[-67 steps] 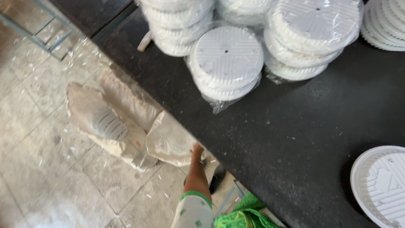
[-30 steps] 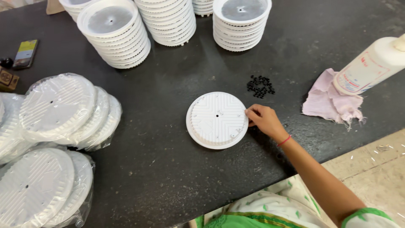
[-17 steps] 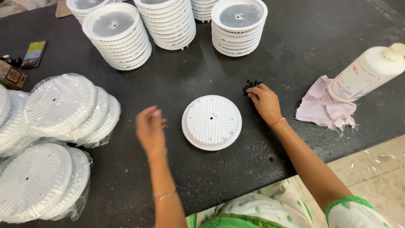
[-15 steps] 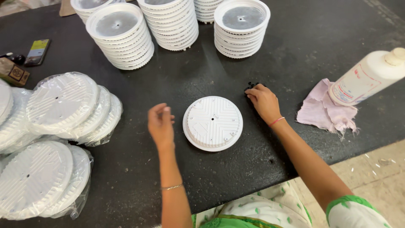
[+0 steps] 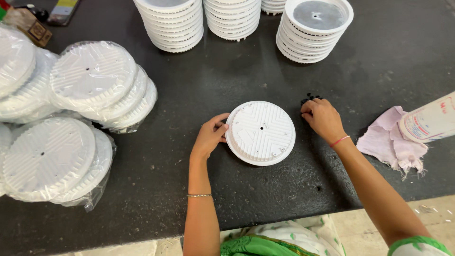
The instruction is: The person picks a white ribbed plastic light fixture cover from a stack, places it onto a round base with a mesh diffuser, presses it to seat it, wraps the assembled unit in a clear plastic bag, and stacks the wrapped unit with others on the work table.
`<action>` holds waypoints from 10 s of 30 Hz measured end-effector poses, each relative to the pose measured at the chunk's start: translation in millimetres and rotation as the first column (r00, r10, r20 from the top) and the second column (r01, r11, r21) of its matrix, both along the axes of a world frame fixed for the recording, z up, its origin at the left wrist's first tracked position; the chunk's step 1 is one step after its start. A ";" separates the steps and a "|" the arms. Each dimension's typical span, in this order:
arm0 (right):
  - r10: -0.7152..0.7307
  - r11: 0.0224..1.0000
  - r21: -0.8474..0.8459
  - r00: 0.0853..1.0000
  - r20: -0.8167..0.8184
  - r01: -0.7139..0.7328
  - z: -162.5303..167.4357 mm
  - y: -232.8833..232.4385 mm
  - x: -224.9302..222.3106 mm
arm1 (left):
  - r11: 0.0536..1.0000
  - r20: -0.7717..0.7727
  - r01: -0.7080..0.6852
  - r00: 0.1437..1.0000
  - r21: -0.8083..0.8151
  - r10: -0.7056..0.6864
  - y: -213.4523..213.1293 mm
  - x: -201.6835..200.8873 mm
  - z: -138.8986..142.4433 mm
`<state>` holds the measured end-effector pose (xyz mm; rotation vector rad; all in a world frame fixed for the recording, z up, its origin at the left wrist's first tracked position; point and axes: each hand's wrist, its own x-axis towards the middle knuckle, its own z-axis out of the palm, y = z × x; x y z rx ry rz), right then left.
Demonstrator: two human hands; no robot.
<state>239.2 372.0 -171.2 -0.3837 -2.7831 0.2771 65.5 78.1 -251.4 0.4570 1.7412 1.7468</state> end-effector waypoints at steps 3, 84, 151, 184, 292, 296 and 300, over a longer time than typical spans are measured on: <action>0.010 0.998 -0.056 0.999 0.036 -0.008 1.2 1.4 3.7 | 0.999 -0.083 -0.045 0.996 -0.019 0.043 3.2 1.3 -4.0; 0.213 0.915 0.190 0.826 0.522 -0.356 34.0 -106.9 -89.4 | 0.964 -0.221 -0.261 0.944 -0.045 0.245 -17.1 0.1 19.9; 0.404 0.914 0.094 0.899 -0.166 -0.394 8.3 -105.1 -4.0 | 0.909 -0.346 -0.409 0.866 -0.074 0.361 -21.7 0.5 26.5; 0.245 0.965 -0.069 0.783 0.572 -0.251 57.2 -102.1 -82.4 | 0.910 -0.379 -0.411 0.852 -0.059 0.360 -28.3 3.9 35.8; 0.349 0.932 -0.040 0.920 -0.176 -0.361 -29.1 -184.3 28.8 | 0.885 0.108 -0.336 0.942 0.322 0.319 -10.8 -21.4 3.5; 0.305 0.929 -0.108 0.899 -0.313 -0.353 -18.6 -172.2 31.6 | 0.908 0.100 -0.287 0.958 0.305 0.269 -8.1 -18.8 7.0; -0.085 0.603 -0.743 0.902 -0.423 -0.292 -7.8 -133.7 39.8 | 0.928 0.100 -0.180 0.983 0.327 0.156 -4.6 -13.9 7.9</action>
